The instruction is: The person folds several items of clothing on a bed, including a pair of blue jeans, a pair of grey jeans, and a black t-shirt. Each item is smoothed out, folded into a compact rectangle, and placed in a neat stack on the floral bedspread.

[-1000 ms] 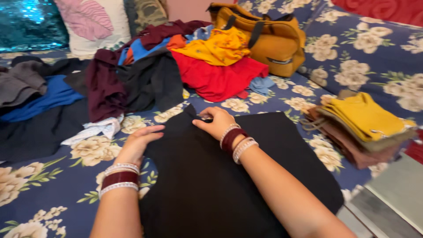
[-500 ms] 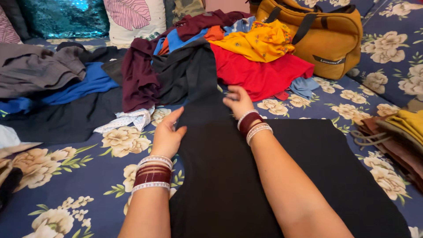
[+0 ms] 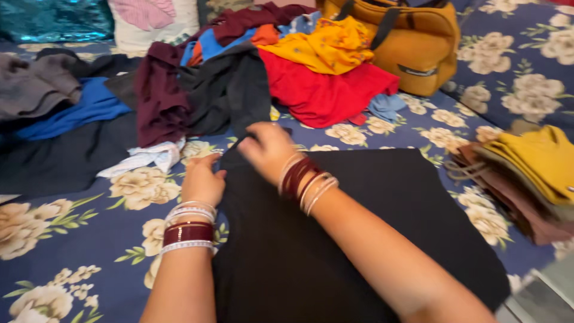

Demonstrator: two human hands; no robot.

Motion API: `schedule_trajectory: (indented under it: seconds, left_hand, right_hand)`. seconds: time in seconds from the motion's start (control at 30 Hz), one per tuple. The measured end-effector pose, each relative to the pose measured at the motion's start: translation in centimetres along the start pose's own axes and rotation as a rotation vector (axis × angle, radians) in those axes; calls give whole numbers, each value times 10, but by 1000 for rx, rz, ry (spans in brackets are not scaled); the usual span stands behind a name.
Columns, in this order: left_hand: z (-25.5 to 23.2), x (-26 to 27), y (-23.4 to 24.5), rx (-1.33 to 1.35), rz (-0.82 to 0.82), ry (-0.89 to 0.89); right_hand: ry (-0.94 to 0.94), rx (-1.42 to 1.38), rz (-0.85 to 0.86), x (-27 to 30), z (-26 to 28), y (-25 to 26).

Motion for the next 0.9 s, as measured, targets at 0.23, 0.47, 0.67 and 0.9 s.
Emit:
schedule_trajectory:
  seconds: [0.23,0.47,0.67,0.9]
  left_hand:
    - [9,-1,-7,-64,-14,-7]
    - [24,-5,-3,-110,-87,3]
    - [29,-5,-4,-129,-141,-42]
    - [-16,15,31,-197,-98,105]
  right_hand:
    - [77,486,569,125,14,33]
    - [-600,550,250,186,-217,207]
    - [-771,560,145,198,-251,213]
    - [-272,413,404,164,-121,145]
Point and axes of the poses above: each hand's wrist, its own x-axis away from the middle knuckle, its own y-axis out of the back of the hand, z = x × y, the point moved 5 cm from there along -x, towards the middle knuckle, and after that the axes turned 11 degrees about z, right-handed, at the moved point
